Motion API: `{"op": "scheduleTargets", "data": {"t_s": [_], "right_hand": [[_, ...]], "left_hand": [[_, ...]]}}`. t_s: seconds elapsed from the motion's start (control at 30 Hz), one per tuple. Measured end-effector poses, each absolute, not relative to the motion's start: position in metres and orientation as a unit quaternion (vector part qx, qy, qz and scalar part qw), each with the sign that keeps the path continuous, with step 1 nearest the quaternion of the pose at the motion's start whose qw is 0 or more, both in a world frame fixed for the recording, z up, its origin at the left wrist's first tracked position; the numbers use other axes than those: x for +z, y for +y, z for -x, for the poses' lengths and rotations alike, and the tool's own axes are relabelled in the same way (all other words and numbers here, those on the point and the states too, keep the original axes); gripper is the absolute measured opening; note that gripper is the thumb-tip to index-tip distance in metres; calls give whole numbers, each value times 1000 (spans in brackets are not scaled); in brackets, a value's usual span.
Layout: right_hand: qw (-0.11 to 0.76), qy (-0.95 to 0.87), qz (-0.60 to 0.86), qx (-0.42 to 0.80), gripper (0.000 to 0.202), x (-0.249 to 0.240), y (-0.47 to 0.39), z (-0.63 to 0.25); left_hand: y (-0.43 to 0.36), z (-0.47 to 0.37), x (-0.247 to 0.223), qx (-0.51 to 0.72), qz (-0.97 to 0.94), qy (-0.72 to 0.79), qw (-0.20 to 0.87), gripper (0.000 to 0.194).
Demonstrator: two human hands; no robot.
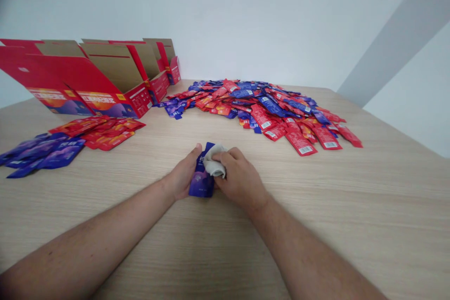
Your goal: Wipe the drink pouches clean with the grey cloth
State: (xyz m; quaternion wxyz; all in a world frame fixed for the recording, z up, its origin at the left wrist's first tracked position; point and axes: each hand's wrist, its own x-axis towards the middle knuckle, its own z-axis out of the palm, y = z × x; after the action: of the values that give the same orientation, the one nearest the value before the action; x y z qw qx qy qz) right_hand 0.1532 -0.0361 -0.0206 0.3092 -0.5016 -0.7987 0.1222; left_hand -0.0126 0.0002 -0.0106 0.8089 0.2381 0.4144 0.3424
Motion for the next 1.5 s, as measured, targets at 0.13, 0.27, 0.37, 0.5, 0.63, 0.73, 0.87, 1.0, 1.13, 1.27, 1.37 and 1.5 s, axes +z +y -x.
{"op": "scheduleTargets", "data": {"t_s": [0.13,0.27,0.37,0.5,0.63,0.73,0.87,1.0,1.13,1.27,1.37,1.5], "right_hand": [[256,-845,447,142,46,-19,-39,-151],[302,-797,507,127,45,-17,-39,-151],[275,-821,481,142,47,-16,-40,-150],[257,-834,465,147,46,-15,-41,-150],[285,-800,509,140,44,-14,-41,-151],[244,-836,466,154,47,-13,-42,-149],[274,-812,497,138,43,-14,-41,-151],[270,-820,485,141,47,-15,-41,-151],[253,-837,467,134,47,-14,-42,-150],[289,-801,511,121,41,-14,-42,-151],[248,-839,464,138,43,-13,-43,-150],[269,-825,482,120,44,-14,-41,-152]], "left_hand": [[1,12,-11,342,-228,417,811,67],[0,12,-11,365,-223,403,809,68],[-1,13,-10,353,-225,390,820,65],[-1,14,-8,353,-216,389,823,64],[-2,13,-6,364,-211,396,816,65],[-3,12,-4,348,-215,404,818,66],[-3,11,-3,367,-210,400,813,65],[-3,11,-3,365,-208,406,811,63],[-2,12,-5,362,-211,399,816,64],[-1,12,-7,376,-223,393,809,64],[-1,13,-8,351,-228,393,819,66],[-2,13,-7,362,-220,387,819,67]]}}
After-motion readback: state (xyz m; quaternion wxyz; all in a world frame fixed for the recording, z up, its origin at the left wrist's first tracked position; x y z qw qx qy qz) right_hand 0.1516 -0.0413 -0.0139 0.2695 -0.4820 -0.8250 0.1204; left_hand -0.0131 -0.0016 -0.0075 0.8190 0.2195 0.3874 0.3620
